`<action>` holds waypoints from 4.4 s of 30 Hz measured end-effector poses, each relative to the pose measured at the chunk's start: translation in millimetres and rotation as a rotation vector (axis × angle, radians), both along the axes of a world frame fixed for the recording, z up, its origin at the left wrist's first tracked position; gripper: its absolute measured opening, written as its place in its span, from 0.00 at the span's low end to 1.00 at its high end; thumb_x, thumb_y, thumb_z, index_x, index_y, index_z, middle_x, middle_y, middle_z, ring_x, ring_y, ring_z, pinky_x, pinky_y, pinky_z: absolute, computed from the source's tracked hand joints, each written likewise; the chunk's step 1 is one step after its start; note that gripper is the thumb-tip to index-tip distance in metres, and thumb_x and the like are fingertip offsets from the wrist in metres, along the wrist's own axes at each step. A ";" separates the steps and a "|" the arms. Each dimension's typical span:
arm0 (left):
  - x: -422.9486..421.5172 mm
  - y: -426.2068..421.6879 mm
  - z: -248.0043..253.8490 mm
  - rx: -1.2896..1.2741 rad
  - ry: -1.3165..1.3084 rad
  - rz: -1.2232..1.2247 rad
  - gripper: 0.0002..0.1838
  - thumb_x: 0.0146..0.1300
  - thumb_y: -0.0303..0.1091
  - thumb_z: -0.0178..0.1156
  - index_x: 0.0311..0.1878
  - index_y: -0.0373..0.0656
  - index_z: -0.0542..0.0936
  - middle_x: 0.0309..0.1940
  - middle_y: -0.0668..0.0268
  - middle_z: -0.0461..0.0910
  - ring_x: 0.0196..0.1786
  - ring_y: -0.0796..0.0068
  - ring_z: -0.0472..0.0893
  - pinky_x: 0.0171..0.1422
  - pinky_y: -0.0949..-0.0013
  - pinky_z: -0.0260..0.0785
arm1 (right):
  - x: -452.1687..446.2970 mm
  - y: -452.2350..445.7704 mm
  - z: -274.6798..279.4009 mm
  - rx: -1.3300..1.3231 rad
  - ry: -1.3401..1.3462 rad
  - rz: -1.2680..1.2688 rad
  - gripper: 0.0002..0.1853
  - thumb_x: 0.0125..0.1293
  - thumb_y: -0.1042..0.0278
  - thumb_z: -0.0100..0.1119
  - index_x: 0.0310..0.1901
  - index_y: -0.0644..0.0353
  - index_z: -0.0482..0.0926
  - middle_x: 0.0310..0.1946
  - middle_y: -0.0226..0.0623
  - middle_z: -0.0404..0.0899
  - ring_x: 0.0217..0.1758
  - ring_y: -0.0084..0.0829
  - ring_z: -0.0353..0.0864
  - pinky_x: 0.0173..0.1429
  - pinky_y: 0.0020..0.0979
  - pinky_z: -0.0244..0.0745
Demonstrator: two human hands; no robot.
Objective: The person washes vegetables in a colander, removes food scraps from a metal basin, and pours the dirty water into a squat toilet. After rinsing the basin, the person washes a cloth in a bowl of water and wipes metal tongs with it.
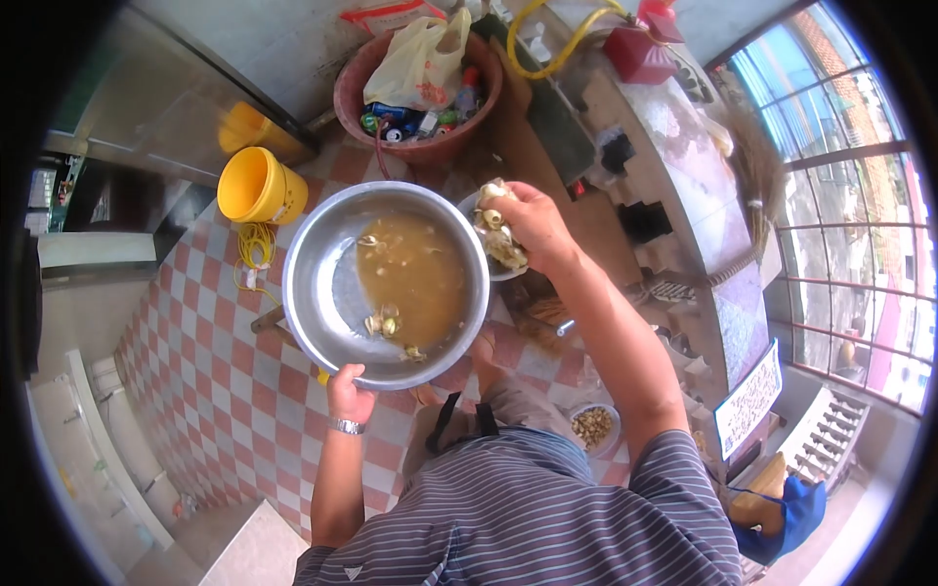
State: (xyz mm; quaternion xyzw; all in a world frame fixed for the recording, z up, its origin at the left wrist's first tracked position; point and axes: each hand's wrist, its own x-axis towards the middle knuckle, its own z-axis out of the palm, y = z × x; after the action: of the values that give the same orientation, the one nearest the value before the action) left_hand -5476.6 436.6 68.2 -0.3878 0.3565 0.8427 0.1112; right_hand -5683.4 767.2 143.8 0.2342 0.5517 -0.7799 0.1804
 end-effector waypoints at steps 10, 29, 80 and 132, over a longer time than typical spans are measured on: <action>10.4 -15.1 2.1 -0.085 0.014 0.073 0.22 0.56 0.25 0.55 0.57 0.33 0.74 0.51 0.56 0.80 0.56 0.56 0.80 0.65 0.51 0.71 | -43.7 42.7 -183.8 0.143 -0.269 0.097 0.22 0.68 0.53 0.61 0.51 0.67 0.79 0.44 0.42 0.83 0.39 0.32 0.84 0.41 0.33 0.80; 8.7 13.2 18.9 -0.020 -0.020 0.078 0.16 0.56 0.23 0.57 0.49 0.35 0.78 0.43 0.60 0.82 0.48 0.61 0.83 0.55 0.56 0.76 | -4.1 23.9 -131.0 0.314 0.153 -0.262 0.12 0.71 0.64 0.58 0.41 0.67 0.81 0.31 0.34 0.82 0.34 0.24 0.79 0.41 0.25 0.76; 1.4 28.2 7.9 0.061 0.022 0.021 0.15 0.57 0.22 0.57 0.48 0.40 0.77 0.38 0.65 0.79 0.40 0.68 0.82 0.45 0.61 0.79 | 130.3 -130.1 -40.9 0.959 0.423 1.108 0.16 0.62 0.53 0.57 0.45 0.52 0.85 0.47 0.49 0.81 0.55 0.50 0.79 0.57 0.46 0.77; -12.6 14.6 -2.4 -0.038 0.017 -0.007 0.24 0.56 0.25 0.55 0.59 0.36 0.73 0.50 0.60 0.80 0.53 0.60 0.81 0.60 0.54 0.75 | -29.2 42.0 -97.4 -0.211 -0.231 -0.095 0.16 0.71 0.59 0.56 0.47 0.65 0.79 0.38 0.38 0.82 0.36 0.32 0.83 0.41 0.34 0.81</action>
State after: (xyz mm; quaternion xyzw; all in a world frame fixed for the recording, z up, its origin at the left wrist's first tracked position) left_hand -5489.2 451.2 65.8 -0.3813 0.3749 0.8386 0.1037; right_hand -5712.6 809.2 46.4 0.3277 0.4305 -0.8092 0.2291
